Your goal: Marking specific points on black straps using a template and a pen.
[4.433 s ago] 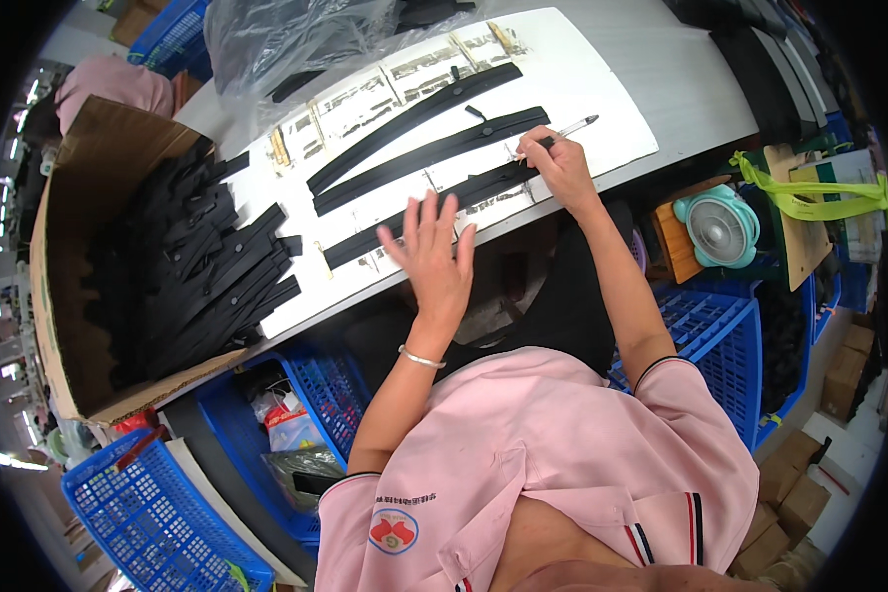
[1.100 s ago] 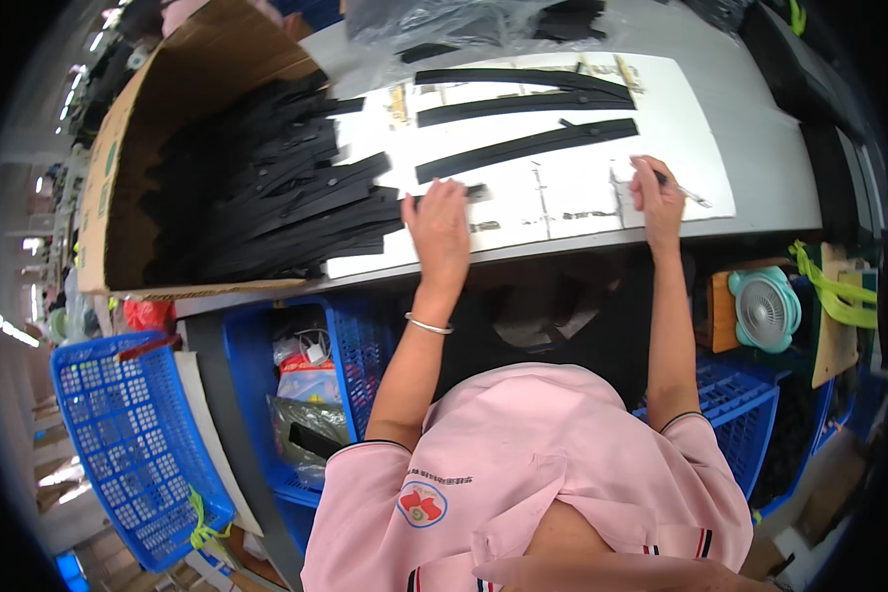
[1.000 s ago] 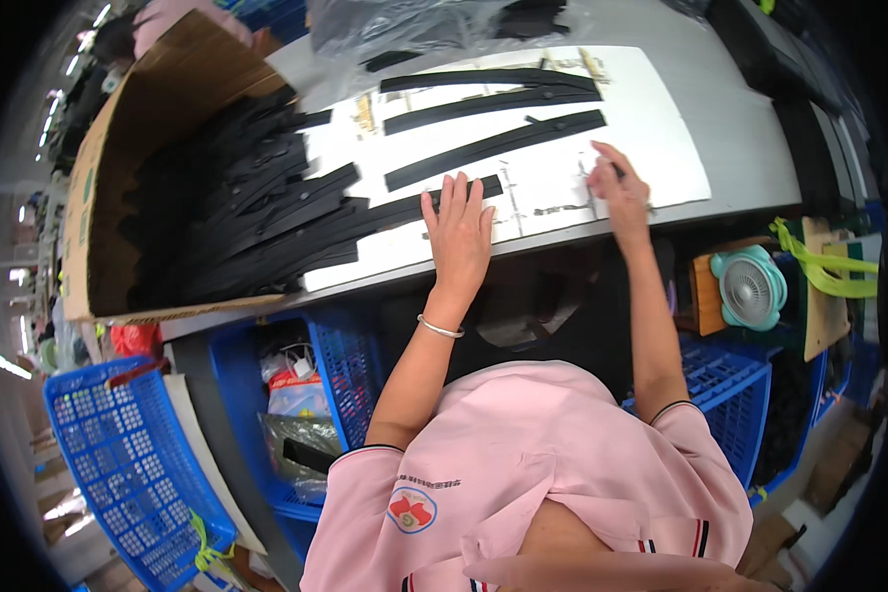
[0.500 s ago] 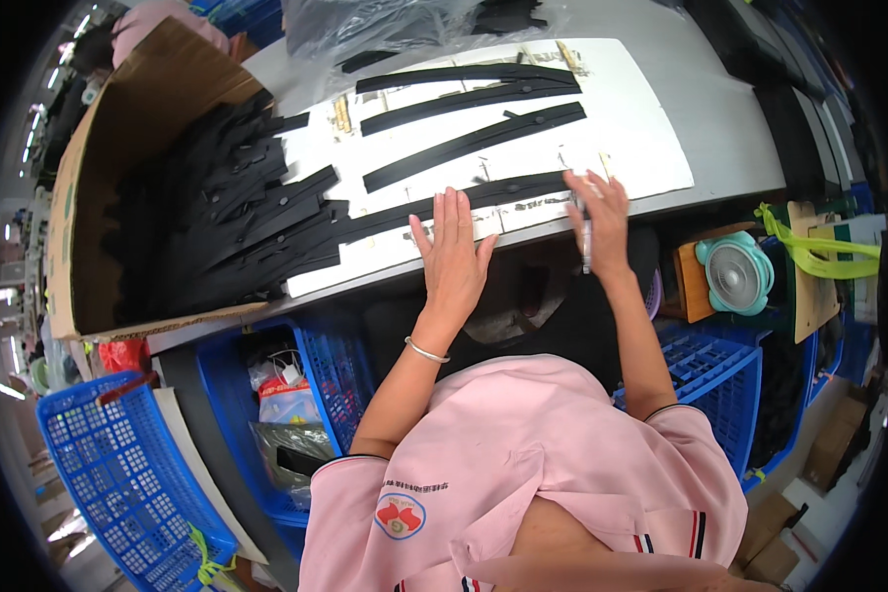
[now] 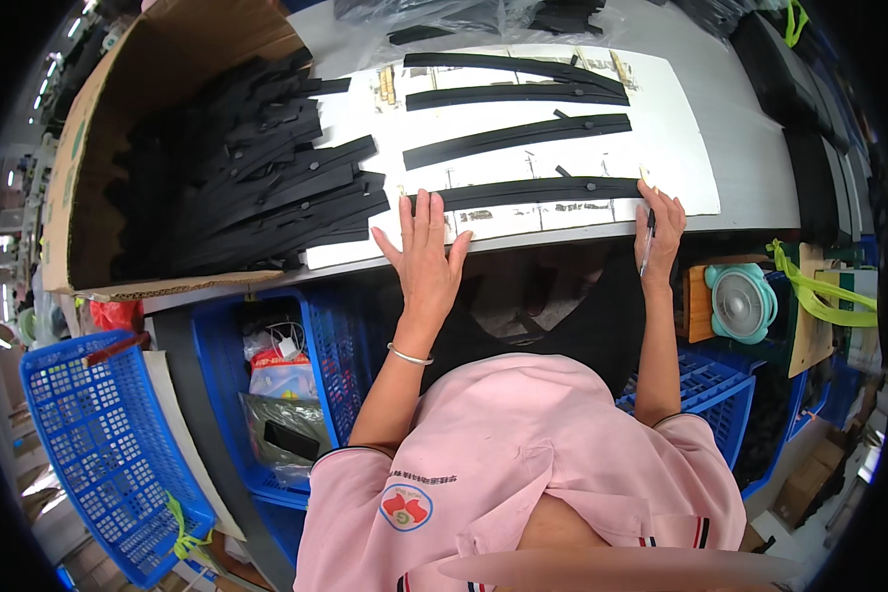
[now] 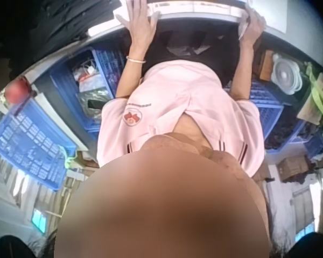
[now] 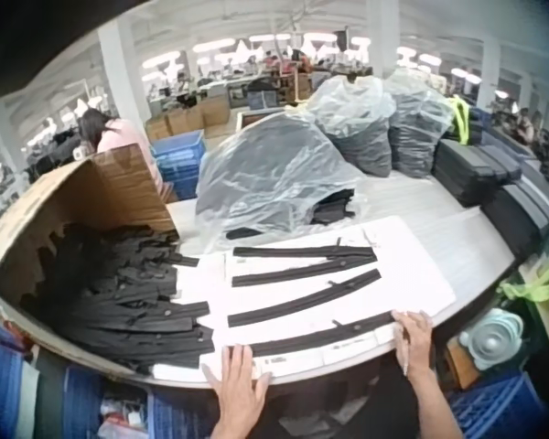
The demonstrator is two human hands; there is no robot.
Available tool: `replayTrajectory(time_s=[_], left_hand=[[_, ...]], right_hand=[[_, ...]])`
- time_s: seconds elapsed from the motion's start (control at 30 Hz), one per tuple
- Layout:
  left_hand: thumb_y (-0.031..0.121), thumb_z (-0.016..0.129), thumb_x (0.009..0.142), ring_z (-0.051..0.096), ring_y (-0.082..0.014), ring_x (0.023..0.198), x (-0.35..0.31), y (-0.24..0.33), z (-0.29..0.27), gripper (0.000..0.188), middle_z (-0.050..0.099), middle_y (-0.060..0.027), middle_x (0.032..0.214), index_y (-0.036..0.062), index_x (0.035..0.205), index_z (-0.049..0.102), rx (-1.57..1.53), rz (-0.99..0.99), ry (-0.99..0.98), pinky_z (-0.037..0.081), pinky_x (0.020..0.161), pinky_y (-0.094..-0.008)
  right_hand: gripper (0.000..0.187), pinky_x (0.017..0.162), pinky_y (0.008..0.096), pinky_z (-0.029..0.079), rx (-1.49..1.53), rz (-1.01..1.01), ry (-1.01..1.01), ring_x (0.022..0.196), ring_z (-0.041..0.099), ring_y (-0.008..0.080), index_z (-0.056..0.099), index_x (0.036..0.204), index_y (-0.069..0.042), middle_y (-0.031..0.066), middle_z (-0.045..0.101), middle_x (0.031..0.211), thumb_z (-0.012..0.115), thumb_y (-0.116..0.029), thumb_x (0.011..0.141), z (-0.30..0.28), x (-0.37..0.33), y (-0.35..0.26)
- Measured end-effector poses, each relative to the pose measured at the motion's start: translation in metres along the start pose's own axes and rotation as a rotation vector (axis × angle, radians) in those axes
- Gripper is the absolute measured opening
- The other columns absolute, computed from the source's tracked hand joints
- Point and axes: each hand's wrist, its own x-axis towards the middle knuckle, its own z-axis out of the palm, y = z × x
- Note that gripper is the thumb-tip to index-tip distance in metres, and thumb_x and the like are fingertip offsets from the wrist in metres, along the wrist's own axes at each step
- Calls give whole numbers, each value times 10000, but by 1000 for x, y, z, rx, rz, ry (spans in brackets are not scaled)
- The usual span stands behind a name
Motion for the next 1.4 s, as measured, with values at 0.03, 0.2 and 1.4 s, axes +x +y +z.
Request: replayTrajectory(time_s=[0.03, 0.2, 1.4], left_hand=[[363, 664, 972, 281, -353, 1527, 0, 0, 1, 699, 416, -168, 1588, 14, 1527, 422, -1, 1, 22, 7, 1179, -691], [358, 677, 967, 287, -335, 1526, -3, -1, 1, 690, 414, -142, 1596, 37, 1528, 435, -35, -21, 41, 17, 1193, -654], [361, 700, 937, 308, -317, 1518, -2, -1, 5, 687, 430, -120, 1591, 57, 1509, 472, -86, -31, 85, 36, 1192, -644]], right_hand=[[369, 1152, 468, 354, 0, -5, -4, 1195, 603, 246, 658, 1324, -104, 75, 689, 1204, 671, -84, 956, -2, 4, -6], [244, 1146, 427, 353, 425, 199, -83, 1149, 607, 250, 705, 1220, -76, 83, 706, 1153, 626, -128, 995, -5, 40, -88], [195, 633, 222, 507, 902, 203, -562, 672, 617, 74, 722, 950, 51, 62, 738, 819, 645, -124, 993, 93, 54, -193]])
